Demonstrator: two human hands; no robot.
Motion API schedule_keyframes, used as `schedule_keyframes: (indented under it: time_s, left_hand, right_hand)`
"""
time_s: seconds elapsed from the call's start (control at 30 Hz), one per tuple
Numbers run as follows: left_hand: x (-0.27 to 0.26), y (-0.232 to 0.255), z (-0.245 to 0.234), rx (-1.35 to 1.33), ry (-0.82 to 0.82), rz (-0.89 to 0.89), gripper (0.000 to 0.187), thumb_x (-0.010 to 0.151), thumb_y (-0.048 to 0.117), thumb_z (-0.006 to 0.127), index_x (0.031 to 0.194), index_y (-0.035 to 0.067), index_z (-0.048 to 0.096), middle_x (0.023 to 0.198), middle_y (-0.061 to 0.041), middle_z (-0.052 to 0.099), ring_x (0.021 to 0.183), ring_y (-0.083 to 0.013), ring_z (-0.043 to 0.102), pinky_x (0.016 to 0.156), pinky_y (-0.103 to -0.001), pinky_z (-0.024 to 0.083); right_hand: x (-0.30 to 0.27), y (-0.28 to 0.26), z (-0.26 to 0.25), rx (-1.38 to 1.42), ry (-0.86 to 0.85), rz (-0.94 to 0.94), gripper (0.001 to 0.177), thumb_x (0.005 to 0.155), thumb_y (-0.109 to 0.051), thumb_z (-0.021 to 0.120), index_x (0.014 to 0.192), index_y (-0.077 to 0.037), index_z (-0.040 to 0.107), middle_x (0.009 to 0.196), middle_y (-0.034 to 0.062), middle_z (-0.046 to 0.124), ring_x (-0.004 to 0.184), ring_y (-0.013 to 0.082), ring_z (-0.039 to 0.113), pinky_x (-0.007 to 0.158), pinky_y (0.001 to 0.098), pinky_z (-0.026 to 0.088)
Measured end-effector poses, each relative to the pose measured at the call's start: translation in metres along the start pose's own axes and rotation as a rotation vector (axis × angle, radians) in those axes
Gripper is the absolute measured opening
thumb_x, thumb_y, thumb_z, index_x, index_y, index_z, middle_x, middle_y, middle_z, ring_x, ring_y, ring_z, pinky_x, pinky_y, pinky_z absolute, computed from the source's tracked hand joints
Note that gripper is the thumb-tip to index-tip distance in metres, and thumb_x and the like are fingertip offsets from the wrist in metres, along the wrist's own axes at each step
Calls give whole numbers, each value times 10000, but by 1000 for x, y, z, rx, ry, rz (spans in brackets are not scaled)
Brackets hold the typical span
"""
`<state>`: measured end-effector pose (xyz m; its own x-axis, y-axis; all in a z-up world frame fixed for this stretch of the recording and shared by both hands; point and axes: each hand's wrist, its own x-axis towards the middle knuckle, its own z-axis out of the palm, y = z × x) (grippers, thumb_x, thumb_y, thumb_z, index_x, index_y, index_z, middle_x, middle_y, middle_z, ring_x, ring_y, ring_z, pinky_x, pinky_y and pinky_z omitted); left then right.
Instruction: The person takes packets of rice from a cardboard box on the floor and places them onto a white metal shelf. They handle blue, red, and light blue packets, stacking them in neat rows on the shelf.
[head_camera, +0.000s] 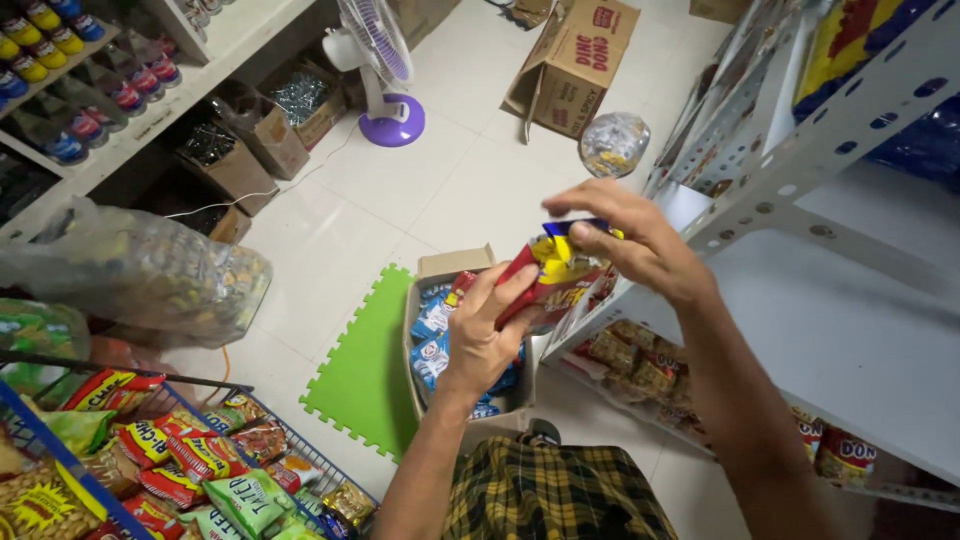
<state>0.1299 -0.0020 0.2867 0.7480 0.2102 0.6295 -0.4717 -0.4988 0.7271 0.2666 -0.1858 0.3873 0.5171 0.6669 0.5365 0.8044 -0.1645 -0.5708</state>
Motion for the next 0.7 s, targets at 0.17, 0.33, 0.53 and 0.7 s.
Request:
schedule_keyframes:
  time_s: [0.17,0.33,0.53,0.7]
  left_hand:
    - [-3,4,-8,57,-9,73,568,845,80,850,1356,212,641,1334,-92,660,1154,-282,712,950,-373,608]
    - [-4,10,-10,85,-26,12,562,843,78,829,1360,210,651,1324,-104,650,1119,-292,710,913,-382,610]
    - [-16,4,1,48,-50,-58,555,876,63,797,1376,218,612,1363,-131,620,1145,-307,703,933,-368,618]
    - [-14,4,-4,-56,-156,-32,614,866,74,810,1416,203,568,1385,-138,610,1180,-307,676,957,-364,589]
  right_hand:
    - [3,15,3,322,-250,62,217,1040,-240,655,1115,-38,683,1047,46,648,1012,136,616,888,307,505]
    - [-11,21,26,395,-70,109,170,1040,-192,664,1037,-23,642,976,4,617,910,83,587,792,245,497]
    - [-22,23,41,395,137,187,120,1042,-130,654,1036,-13,628,939,-16,602,873,67,576,782,223,498]
    - [-29,19,38,371,170,176,76,1044,-76,645,1030,-5,622,946,-11,590,879,64,568,791,222,489]
